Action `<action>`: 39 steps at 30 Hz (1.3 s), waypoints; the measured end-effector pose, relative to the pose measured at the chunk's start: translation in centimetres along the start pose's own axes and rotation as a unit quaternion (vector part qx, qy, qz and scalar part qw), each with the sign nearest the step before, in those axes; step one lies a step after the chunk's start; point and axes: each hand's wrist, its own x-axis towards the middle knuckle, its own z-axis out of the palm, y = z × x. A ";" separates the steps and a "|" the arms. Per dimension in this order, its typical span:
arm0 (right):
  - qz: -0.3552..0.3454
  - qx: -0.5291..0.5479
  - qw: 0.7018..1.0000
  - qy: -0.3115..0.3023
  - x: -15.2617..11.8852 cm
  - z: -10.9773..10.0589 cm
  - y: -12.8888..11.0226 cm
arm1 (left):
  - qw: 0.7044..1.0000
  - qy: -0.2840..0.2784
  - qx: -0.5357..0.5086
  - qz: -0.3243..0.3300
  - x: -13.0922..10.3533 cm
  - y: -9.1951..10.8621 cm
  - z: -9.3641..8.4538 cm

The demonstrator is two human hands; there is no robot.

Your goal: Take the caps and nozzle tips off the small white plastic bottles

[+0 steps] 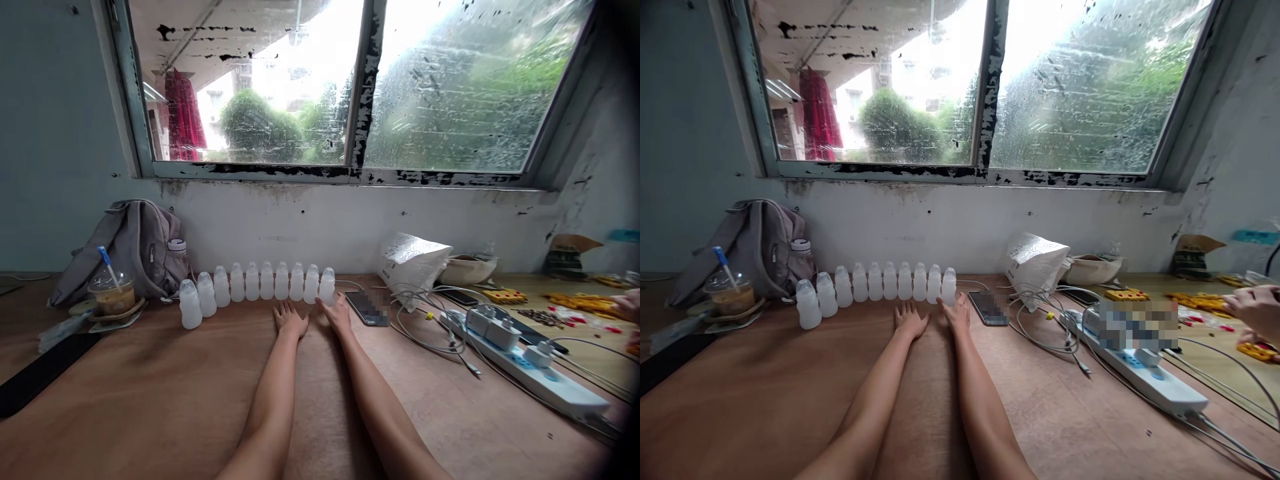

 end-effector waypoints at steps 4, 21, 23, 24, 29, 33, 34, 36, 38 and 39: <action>0.025 -0.090 0.996 -0.012 -2.2 -0.5 -0.4 | 1.000 -0.001 -0.003 0.015 -0.2 -0.2 -0.2; 0.038 -0.224 0.968 -0.103 -3.9 -0.6 -0.4 | 0.990 -0.017 -0.077 0.116 -2.4 -3.1 -1.5; 0.037 -0.225 0.968 -0.104 -3.8 -0.6 -0.3 | 0.988 -0.013 -0.103 0.116 -2.2 -3.2 -1.6; 0.037 -0.226 0.968 -0.104 -3.8 -0.5 -0.3 | 0.986 -0.011 -0.119 0.116 -2.2 -3.3 -1.6; 0.039 -0.227 0.967 -0.106 -3.7 -0.5 -0.2 | 0.971 0.011 -0.217 0.098 -1.7 -4.1 -1.7; 0.039 -0.225 0.967 -0.109 -3.7 -0.5 -0.3 | 0.943 0.029 -0.326 0.068 -1.1 -4.5 -1.7; 0.039 -0.225 0.968 -0.109 -3.7 -0.5 -0.3 | 0.932 0.035 -0.355 0.063 -1.0 -4.6 -1.7; 0.037 -0.223 0.968 -0.108 -3.6 -0.4 -0.3 | 0.908 0.052 -0.412 0.054 -0.7 -4.7 -1.8; 0.034 -0.222 0.969 -0.104 -3.6 -0.4 -0.3 | 0.883 0.068 -0.461 0.051 -0.7 -4.9 -2.1; 0.032 -0.221 0.970 -0.100 -3.6 -0.4 -0.2 | 0.872 0.072 -0.481 0.051 -0.8 -4.9 -2.2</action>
